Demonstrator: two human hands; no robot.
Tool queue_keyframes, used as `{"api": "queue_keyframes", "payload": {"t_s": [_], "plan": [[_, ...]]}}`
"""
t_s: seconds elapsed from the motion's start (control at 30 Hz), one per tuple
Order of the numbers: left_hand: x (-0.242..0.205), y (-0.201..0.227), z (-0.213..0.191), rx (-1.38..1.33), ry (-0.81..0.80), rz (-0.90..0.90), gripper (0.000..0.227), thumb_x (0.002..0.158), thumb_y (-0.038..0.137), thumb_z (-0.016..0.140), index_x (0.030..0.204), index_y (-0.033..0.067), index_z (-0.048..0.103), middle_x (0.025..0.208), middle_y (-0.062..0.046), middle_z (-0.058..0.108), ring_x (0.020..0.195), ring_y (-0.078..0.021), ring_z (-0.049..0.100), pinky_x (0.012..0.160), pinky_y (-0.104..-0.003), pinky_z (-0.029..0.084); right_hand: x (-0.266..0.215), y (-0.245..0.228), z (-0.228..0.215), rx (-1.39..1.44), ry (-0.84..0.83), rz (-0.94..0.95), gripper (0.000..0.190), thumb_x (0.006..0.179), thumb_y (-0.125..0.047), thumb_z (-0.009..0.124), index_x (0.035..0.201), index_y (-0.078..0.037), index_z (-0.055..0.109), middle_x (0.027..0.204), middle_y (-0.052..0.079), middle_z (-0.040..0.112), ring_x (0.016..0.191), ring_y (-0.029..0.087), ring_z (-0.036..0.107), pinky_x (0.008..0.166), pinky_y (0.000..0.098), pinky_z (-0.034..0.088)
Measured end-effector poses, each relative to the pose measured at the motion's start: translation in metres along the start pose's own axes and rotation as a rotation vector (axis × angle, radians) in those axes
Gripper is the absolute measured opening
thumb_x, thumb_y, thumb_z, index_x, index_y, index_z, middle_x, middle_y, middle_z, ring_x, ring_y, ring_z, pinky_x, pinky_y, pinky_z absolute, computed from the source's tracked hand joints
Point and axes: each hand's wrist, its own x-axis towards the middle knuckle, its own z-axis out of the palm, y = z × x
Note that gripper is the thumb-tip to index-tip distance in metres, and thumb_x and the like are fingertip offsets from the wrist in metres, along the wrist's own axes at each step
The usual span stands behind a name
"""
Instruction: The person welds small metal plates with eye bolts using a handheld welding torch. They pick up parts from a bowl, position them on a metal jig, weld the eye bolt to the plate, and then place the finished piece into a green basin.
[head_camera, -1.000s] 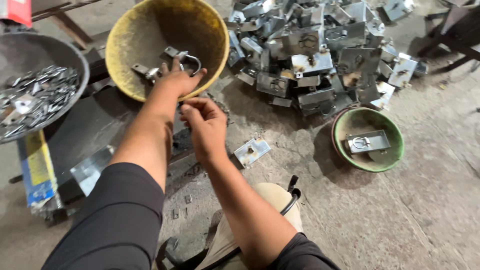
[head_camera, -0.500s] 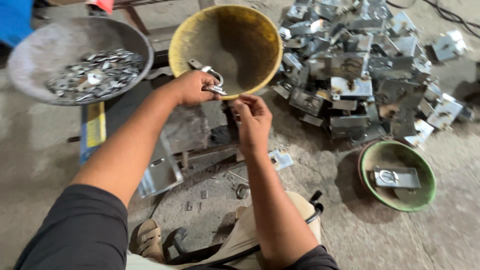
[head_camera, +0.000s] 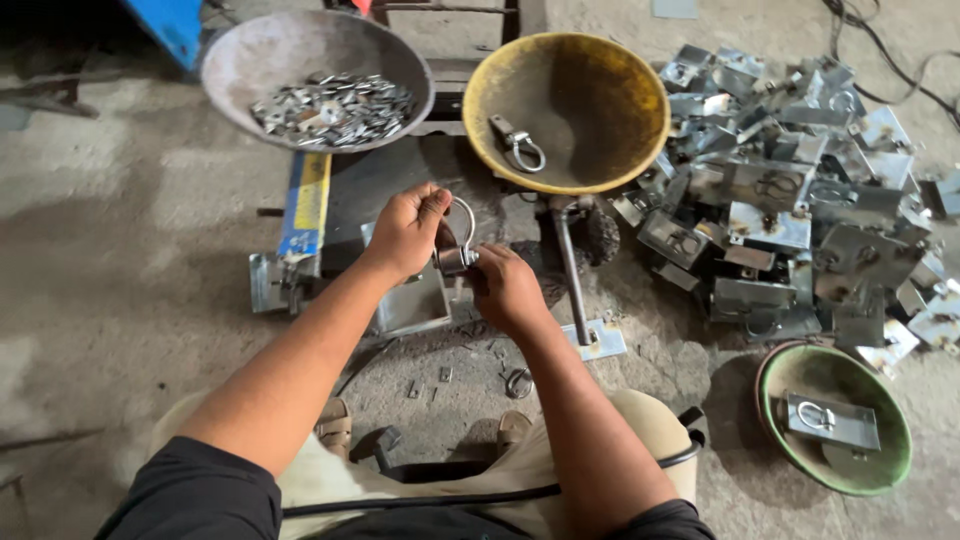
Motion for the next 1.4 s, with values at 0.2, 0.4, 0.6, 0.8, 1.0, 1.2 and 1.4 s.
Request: {"api": "queue_keyframes", "payload": {"t_s": [0.2, 0.4, 0.6, 0.8, 1.0, 1.2, 1.4], "plan": [[-0.015, -0.022, -0.049, 0.1, 0.122, -0.233, 0.022, 0.101, 0.027, 0.061, 0.103, 0.0058, 0.065, 0.073, -0.004, 0.069, 0.059, -0.0119, 0.064, 0.052, -0.033, 0.052, -0.006, 0.046, -0.013, -0.326, 0.217, 0.267, 0.043, 0.081, -0.019, 0.081, 0.121, -0.008, 0.07, 0.113, 0.017, 0.07, 0.107, 0.039, 0.064, 0.094, 0.0494, 0.051], [-0.007, -0.064, -0.069, 0.545, 0.122, -0.082, 0.022, 0.097, 0.03, 0.071, 0.108, 0.0105, 0.071, 0.084, -0.01, 0.076, 0.07, -0.0203, 0.071, 0.063, -0.037, 0.053, -0.055, 0.153, -0.003, -0.407, 0.257, 0.649, 0.058, 0.075, -0.022, 0.083, 0.126, -0.003, 0.064, 0.113, 0.03, 0.062, 0.109, 0.048, 0.058, 0.093, 0.0504, 0.049], [-0.007, -0.064, -0.058, 0.763, 0.056, 0.061, 0.019, 0.09, 0.029, 0.074, 0.104, 0.0158, 0.076, 0.091, -0.011, 0.077, 0.086, -0.0297, 0.072, 0.076, -0.043, 0.056, -0.063, 0.124, -0.013, -0.343, 0.223, 0.77, 0.048, 0.086, -0.017, 0.071, 0.133, -0.01, 0.068, 0.107, 0.024, 0.073, 0.1, 0.038, 0.071, 0.086, 0.0444, 0.055], [-0.001, -0.074, -0.072, 0.942, 0.183, 0.358, 0.038, 0.07, 0.017, 0.077, 0.107, 0.0099, 0.076, 0.107, -0.015, 0.073, 0.097, -0.0351, 0.069, 0.083, -0.046, 0.055, -0.061, 0.026, -0.044, -0.227, 0.039, 0.878, 0.051, 0.084, -0.026, 0.078, 0.131, -0.011, 0.067, 0.087, 0.015, 0.075, 0.072, 0.021, 0.075, 0.068, 0.0363, 0.057], [0.007, -0.088, -0.08, 0.938, 0.128, 0.198, 0.033, 0.077, 0.03, 0.081, 0.103, 0.0101, 0.077, 0.102, -0.015, 0.073, 0.098, -0.0369, 0.069, 0.086, -0.046, 0.055, -0.06, 0.005, -0.046, -0.271, 0.124, 0.74, 0.044, 0.088, -0.032, 0.078, 0.126, -0.01, 0.073, 0.084, 0.013, 0.074, 0.069, 0.022, 0.071, 0.065, 0.0383, 0.056], [-0.016, -0.032, -0.074, 0.926, 0.09, 0.401, 0.02, 0.084, 0.023, 0.08, 0.087, 0.0065, 0.069, 0.09, -0.011, 0.071, 0.088, -0.0321, 0.07, 0.077, -0.043, 0.057, -0.054, 0.014, -0.052, -0.422, 0.112, 0.908, 0.046, 0.085, -0.029, 0.076, 0.131, -0.025, 0.07, 0.101, 0.01, 0.075, 0.089, 0.031, 0.073, 0.078, 0.0439, 0.057], [-0.023, -0.007, -0.071, 1.025, 0.54, 1.03, 0.022, 0.091, 0.011, 0.083, 0.096, 0.0084, 0.062, 0.112, -0.009, 0.065, 0.113, -0.0291, 0.068, 0.095, -0.043, 0.061, -0.058, 0.076, -0.031, -0.566, 0.266, 0.789, 0.045, 0.081, -0.015, 0.071, 0.125, -0.024, 0.074, 0.115, 0.013, 0.072, 0.1, 0.038, 0.068, 0.082, 0.0482, 0.054]]}}
